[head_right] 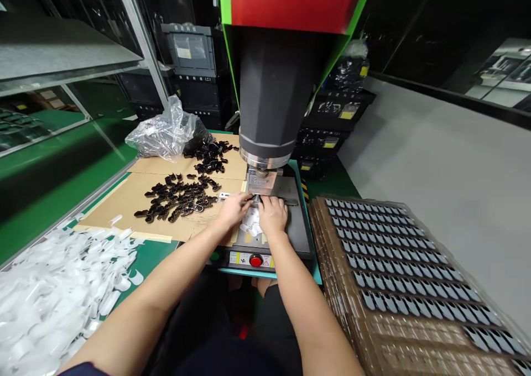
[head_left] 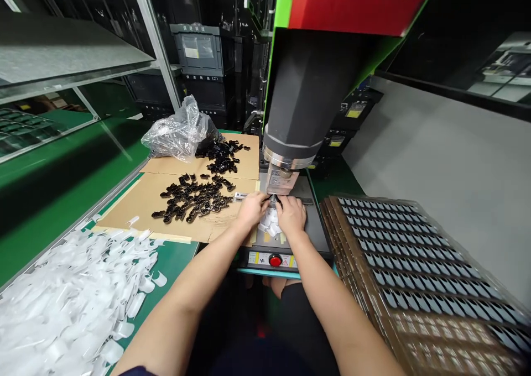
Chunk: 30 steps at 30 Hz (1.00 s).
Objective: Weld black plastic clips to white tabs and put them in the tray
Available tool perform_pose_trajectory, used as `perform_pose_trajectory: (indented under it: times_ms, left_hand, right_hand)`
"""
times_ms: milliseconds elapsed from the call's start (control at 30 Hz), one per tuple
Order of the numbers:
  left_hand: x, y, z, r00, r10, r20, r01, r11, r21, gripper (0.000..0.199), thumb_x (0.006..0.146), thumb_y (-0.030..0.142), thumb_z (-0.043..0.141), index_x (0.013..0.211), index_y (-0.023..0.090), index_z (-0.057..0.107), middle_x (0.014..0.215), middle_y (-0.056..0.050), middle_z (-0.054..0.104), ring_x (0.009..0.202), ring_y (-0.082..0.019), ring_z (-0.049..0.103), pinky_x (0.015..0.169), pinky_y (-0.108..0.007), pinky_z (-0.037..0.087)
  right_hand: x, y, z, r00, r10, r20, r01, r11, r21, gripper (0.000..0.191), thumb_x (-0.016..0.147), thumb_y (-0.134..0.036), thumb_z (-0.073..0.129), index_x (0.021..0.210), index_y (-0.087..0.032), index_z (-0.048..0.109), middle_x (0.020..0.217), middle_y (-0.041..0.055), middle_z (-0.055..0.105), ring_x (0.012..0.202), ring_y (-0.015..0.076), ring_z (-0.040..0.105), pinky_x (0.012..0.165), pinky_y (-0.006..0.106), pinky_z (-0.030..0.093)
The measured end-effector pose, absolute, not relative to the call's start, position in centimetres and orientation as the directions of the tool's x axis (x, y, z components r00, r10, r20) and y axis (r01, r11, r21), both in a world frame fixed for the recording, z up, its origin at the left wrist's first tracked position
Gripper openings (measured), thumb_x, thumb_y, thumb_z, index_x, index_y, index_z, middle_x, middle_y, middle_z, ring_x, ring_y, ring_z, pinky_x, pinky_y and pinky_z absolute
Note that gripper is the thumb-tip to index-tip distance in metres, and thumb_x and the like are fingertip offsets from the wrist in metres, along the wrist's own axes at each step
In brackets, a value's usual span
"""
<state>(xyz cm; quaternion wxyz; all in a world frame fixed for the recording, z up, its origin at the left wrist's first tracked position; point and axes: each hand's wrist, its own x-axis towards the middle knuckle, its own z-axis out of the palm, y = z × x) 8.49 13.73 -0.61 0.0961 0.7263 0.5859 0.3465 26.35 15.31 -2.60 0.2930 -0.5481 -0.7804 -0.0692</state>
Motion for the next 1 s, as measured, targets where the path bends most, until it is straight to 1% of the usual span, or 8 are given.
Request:
perform_pose_trajectory:
  times_ms: [133, 333, 500, 633, 733, 833, 900, 1000]
  left_hand:
    - [9.5, 14.7, -1.4, 0.123, 0.915, 0.384, 0.835, -0.305, 0.457, 0.023, 0.104, 0.027, 0.064, 0.124, 0.021, 0.075, 0.118, -0.012, 0.073, 0.115, -0.028, 0.069, 0.107, -0.042, 0.055]
    - [9.4, 14.5, -0.5, 0.175, 0.926, 0.333, 0.859, -0.309, 0.409, 0.028, 0.103, 0.028, 0.065, 0.129, 0.02, 0.071, 0.122, -0.014, 0.069, 0.118, -0.029, 0.068, 0.107, -0.042, 0.056]
    - [8.0, 12.9, 0.3, 0.181, 0.942, 0.281, 0.811, -0.305, 0.499, 0.048, 0.101, 0.033, 0.069, 0.147, 0.022, 0.062, 0.135, -0.014, 0.067, 0.125, -0.029, 0.068, 0.112, -0.044, 0.055]
    - [4.3, 8.1, -1.1, 0.161, 0.945, 0.284, 0.771, -0.3, 0.561, 0.053, 0.102, 0.041, 0.066, 0.152, 0.025, 0.059, 0.146, -0.013, 0.064, 0.134, -0.028, 0.065, 0.118, -0.046, 0.053]
    - [1.2, 3.8, -2.8, 0.26, 0.948, 0.185, 0.814, -0.318, 0.486, 0.07, 0.09, 0.045, 0.081, 0.154, 0.029, 0.059, 0.16, -0.013, 0.057, 0.15, -0.034, 0.053, 0.127, -0.052, 0.044]
    - [-0.7, 0.9, -4.0, 0.32, 0.945, 0.064, 0.864, -0.319, 0.39, 0.093, 0.079, 0.035, 0.089, 0.163, 0.034, 0.05, 0.175, -0.011, 0.04, 0.162, -0.039, 0.036, 0.133, -0.059, 0.032]
    - [-1.0, 0.2, -4.4, 0.317, 0.948, 0.033, 0.883, -0.307, 0.355, 0.094, 0.081, 0.029, 0.086, 0.166, 0.035, 0.046, 0.178, -0.01, 0.035, 0.165, -0.038, 0.029, 0.134, -0.06, 0.028]
    - [-0.8, 0.2, -4.5, 0.309, 0.951, 0.027, 0.893, -0.3, 0.334, 0.092, 0.083, 0.027, 0.083, 0.166, 0.034, 0.045, 0.177, -0.011, 0.036, 0.165, -0.037, 0.029, 0.135, -0.059, 0.026]
  right_hand:
    - [26.4, 14.8, -2.1, -0.301, 0.84, 0.452, 0.9, 0.407, -0.158, 0.037, 0.106, -0.035, 0.055, 0.139, -0.025, 0.067, 0.119, 0.0154, 0.067, 0.111, 0.0332, 0.051, 0.094, 0.045, 0.042]
    - [26.5, 15.0, -1.1, -0.322, 0.869, 0.376, 0.901, 0.403, -0.159, 0.039, 0.102, -0.031, 0.061, 0.14, -0.025, 0.064, 0.122, 0.0153, 0.065, 0.115, 0.0343, 0.052, 0.098, 0.047, 0.045]
    - [28.5, 13.8, -1.2, -0.276, 0.866, 0.416, 0.832, 0.432, -0.348, 0.052, 0.099, -0.029, 0.061, 0.15, -0.024, 0.057, 0.139, 0.0144, 0.064, 0.126, 0.0335, 0.055, 0.107, 0.048, 0.048]
    - [33.8, 9.6, -3.4, -0.19, 0.855, 0.482, 0.768, 0.435, -0.47, 0.044, 0.099, -0.03, 0.056, 0.143, -0.022, 0.063, 0.137, 0.0143, 0.067, 0.129, 0.0333, 0.058, 0.113, 0.052, 0.049]
    - [38.5, 5.5, -5.6, -0.198, 0.86, 0.47, 0.8, 0.419, -0.43, 0.048, 0.099, -0.03, 0.055, 0.147, -0.025, 0.061, 0.147, 0.0131, 0.065, 0.143, 0.0343, 0.052, 0.121, 0.056, 0.044]
    - [41.6, 2.6, -7.3, -0.242, 0.884, 0.399, 0.849, 0.392, -0.353, 0.057, 0.098, -0.028, 0.055, 0.155, -0.029, 0.055, 0.161, 0.0088, 0.056, 0.157, 0.0357, 0.039, 0.125, 0.061, 0.039]
    - [42.7, 1.8, -8.0, -0.264, 0.892, 0.367, 0.866, 0.387, -0.317, 0.06, 0.098, -0.024, 0.052, 0.157, -0.033, 0.052, 0.166, 0.0051, 0.051, 0.161, 0.0353, 0.034, 0.127, 0.063, 0.036]
    - [43.2, 1.6, -8.3, -0.27, 0.894, 0.358, 0.874, 0.384, -0.299, 0.061, 0.098, -0.022, 0.049, 0.157, -0.036, 0.052, 0.167, 0.003, 0.051, 0.163, 0.0341, 0.033, 0.129, 0.064, 0.034]
